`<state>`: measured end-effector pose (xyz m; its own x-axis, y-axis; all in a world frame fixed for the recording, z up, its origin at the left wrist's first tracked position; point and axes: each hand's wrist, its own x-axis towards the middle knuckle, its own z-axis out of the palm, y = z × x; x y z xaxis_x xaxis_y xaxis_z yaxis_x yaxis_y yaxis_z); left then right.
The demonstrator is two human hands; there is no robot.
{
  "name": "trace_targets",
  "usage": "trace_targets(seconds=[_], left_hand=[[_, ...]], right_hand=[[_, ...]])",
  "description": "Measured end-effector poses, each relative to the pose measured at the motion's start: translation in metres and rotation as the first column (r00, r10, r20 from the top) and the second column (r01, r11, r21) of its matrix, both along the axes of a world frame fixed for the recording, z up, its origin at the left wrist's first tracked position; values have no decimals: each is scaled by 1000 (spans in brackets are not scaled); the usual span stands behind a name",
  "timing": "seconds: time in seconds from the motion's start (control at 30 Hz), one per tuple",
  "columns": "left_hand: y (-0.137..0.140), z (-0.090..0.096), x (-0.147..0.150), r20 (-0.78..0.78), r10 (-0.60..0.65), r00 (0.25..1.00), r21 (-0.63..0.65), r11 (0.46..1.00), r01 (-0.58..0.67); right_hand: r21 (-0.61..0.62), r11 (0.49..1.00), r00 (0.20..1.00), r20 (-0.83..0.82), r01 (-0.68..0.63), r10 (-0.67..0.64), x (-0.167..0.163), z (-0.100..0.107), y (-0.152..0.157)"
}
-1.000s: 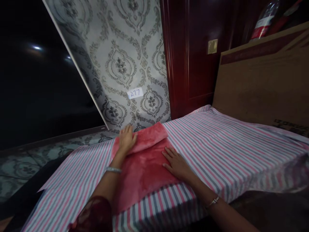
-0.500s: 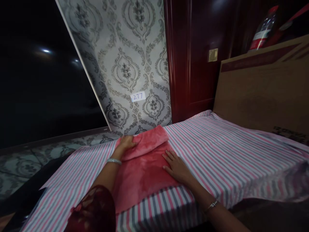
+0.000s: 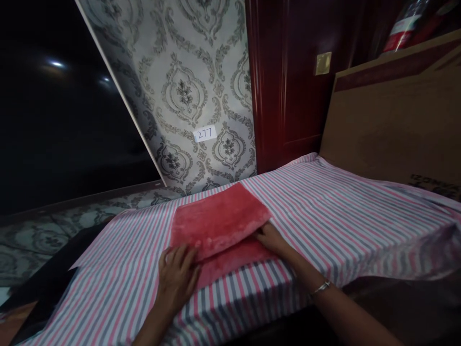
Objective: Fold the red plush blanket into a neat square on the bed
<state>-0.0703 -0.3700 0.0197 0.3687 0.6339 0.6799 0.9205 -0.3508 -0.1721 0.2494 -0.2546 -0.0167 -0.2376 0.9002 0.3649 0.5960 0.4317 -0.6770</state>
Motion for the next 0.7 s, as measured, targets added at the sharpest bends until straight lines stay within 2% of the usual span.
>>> trace_targets(seconds=[0.07,0.1,0.17,0.23,0.27,0.33,0.43,0.53,0.63,0.7], left_hand=[[-1,3,-12,238,80,968,-71,995,-65],[1,6,-18,371,120,921,-112,990,-84],[6,11,-26,613,206,762,-223,971,-84],[11,14,-32,767,292,571,-352,936,-6],[13,15,-34,804,331,493,-404,913,46],[15,13,-35,833,379,404,-464,876,134],[17,8,-35,838,414,356,-491,856,161],[19,7,-34,835,454,311,-528,822,214],[25,17,-28,864,438,248,-500,803,325],[32,33,-23,910,381,161,-414,826,382]], right_hand=[[-1,997,994,-76,80,-80,6,-1,-3],[-5,992,987,-100,123,-123,10,-1,-5],[-20,979,965,-170,201,-201,18,1,-10],[-53,964,918,-296,261,-265,26,5,-13],[-84,958,888,-361,274,-286,29,9,-13],[-164,955,842,-451,248,-296,33,18,-13],[-284,953,830,-502,107,-243,33,32,-11],[-392,919,797,-571,-51,-199,27,42,-8],[-449,879,715,-666,-159,-211,15,52,1],[-429,881,634,-742,-198,-218,6,64,10]])
